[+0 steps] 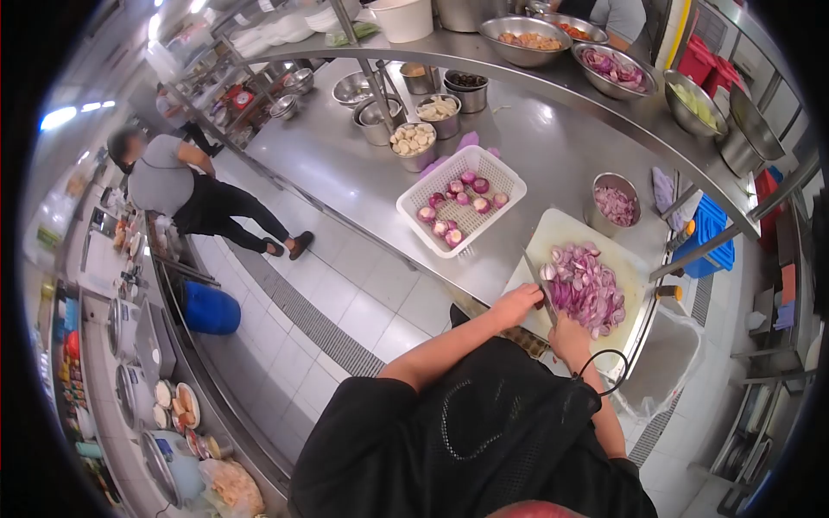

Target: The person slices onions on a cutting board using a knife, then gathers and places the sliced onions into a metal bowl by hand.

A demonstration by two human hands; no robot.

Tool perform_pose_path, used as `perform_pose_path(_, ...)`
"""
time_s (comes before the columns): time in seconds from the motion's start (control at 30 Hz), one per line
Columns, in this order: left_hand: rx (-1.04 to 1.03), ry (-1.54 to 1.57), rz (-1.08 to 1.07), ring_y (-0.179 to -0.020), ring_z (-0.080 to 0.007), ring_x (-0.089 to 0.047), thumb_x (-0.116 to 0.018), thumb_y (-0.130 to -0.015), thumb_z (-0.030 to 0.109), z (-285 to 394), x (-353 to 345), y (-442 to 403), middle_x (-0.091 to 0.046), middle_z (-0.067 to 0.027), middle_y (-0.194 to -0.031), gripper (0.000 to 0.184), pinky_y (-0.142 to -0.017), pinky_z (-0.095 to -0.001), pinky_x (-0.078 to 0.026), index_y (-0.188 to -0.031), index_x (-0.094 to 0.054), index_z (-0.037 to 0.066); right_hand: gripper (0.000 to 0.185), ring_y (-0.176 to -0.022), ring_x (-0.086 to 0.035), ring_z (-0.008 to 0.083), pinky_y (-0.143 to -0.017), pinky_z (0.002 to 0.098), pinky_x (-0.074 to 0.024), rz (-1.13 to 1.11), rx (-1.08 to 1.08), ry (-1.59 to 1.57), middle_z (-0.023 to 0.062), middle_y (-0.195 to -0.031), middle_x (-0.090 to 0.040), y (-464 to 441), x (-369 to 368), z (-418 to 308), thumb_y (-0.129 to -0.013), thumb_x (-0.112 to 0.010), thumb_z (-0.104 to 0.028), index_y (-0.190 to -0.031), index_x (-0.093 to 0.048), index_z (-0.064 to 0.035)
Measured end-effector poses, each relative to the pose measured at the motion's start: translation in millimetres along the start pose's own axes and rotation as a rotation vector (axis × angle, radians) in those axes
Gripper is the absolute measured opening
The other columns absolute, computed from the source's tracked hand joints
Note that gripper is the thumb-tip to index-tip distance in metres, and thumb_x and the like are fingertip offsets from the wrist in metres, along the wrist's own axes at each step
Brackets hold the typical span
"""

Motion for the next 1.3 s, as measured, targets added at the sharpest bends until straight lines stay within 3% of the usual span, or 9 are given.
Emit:
perform_pose_path(0.37,0.024,0.027,0.032,-0.114,-0.0375,-0.060,-0.057,-0.080,-0.006,1.7,-5.4,0.1,-0.062,-0.0137,-0.112,0.027,-0.095,-0.0454,-0.052,-0.104,-0.062,0.006,0.022,-0.092,-0.072,0.0486,-0.080,0.0581,-0.0570,0.009,-0.071,-0.039,0.0303,-0.093,-0.073,-24.0,-15.0,-2.9,-0.094,-0.059,-0.016,-0.109,-0.060,0.0001)
perform_pose_path(0.53,-0.013,-0.011,0.090,-0.115,-0.0381,-0.059,-0.056,-0.080,-0.008,-4.6,-11.1,-0.3,-0.061,-0.0142,-0.113,0.030,-0.097,-0.0451,-0.051,-0.106,-0.062,0.006,0.025,-0.091,-0.072,0.0487,-0.082,0.0584,-0.0569,-0.026,-0.022,0.016,0.0312,-0.092,-0.072,-30.2,10.0,-7.5,-0.093,-0.060,-0.015,-0.112,-0.060,0.0015)
perform_pose_path(0.63,0.040,-0.004,0.016,-0.115,-0.0384,-0.059,-0.056,-0.080,-0.008,-1.1,-10.7,4.5,-0.061,-0.0144,-0.113,0.031,-0.097,-0.0454,-0.051,-0.107,-0.061,0.005,0.026,-0.090,-0.072,0.0491,-0.081,0.0583,-0.0572,-0.027,0.008,-0.010,0.0304,-0.090,-0.072,-11.5,22.5,-10.3,-0.091,-0.062,-0.016,-0.111,-0.060,0.0008)
perform_pose_path(0.73,0.014,-0.006,0.106,-0.113,-0.0386,-0.060,-0.056,-0.079,-0.007,-4.4,-15.5,5.2,-0.061,-0.0147,-0.113,0.031,-0.097,-0.0459,-0.051,-0.108,-0.061,0.005,0.028,-0.089,-0.073,0.0482,-0.082,0.0577,-0.0574,0.047,-0.038,-0.049,0.0297,-0.091,-0.073,-16.2,-18.3,-5.2,-0.090,-0.063,-0.018,-0.113,-0.061,0.0003)
perform_pose_path(0.93,0.020,-0.023,0.083,-0.112,-0.0389,-0.060,-0.057,-0.079,-0.007,-3.1,-18.1,5.1,-0.061,-0.0153,-0.112,0.033,-0.097,-0.0459,-0.051,-0.110,-0.062,0.004,0.027,-0.089,-0.073,0.0472,-0.084,0.0583,-0.0567,-0.051,-0.005,-0.003,0.0303,-0.095,-0.073,-14.8,16.4,-5.6,-0.092,-0.061,-0.018,-0.112,-0.060,0.0004)
perform_pose_path(1.0,-0.002,-0.005,0.154,-0.113,-0.0379,-0.061,-0.056,-0.079,-0.006,-0.7,-16.9,4.3,-0.062,-0.0154,-0.113,0.035,-0.097,-0.0452,-0.052,-0.112,-0.062,0.004,0.027,-0.089,-0.073,0.0470,-0.084,0.0584,-0.0566,-0.014,-0.027,-0.035,0.0298,-0.094,-0.073,-17.8,-12.2,-2.6,-0.092,-0.061,-0.017,-0.112,-0.060,0.0004)
perform_pose_path(1.23,0.068,-0.030,0.018,-0.118,-0.0389,-0.060,-0.056,-0.081,-0.006,-4.3,-13.8,2.6,-0.062,-0.0168,-0.122,0.039,-0.100,-0.0456,-0.052,-0.119,-0.062,0.003,0.034,-0.087,-0.074,0.0462,-0.081,0.0585,-0.0570,-0.073,-0.020,-0.012,0.0297,-0.092,-0.073,-20.6,7.0,0.6,-0.090,-0.061,-0.015,-0.120,-0.061,0.0010)
perform_pose_path(1.3,0.021,0.038,0.172,-0.119,-0.0402,-0.060,-0.055,-0.082,-0.006,0.2,-16.8,6.6,-0.063,-0.0178,-0.123,0.039,-0.101,-0.0455,-0.051,-0.120,-0.062,0.004,0.031,-0.086,-0.074,0.0459,-0.079,0.0581,-0.0574,0.038,0.005,-0.098,0.0286,-0.091,-0.073,-19.7,-23.2,4.2,-0.089,-0.061,-0.014,-0.117,-0.062,-0.0013)
Point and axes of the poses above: each hand's wrist, its own y-axis away from the middle knuckle, its own x-axis out of the back of the hand, z = x × y, the point moved 1 cm from there along -y, towards the middle knuckle
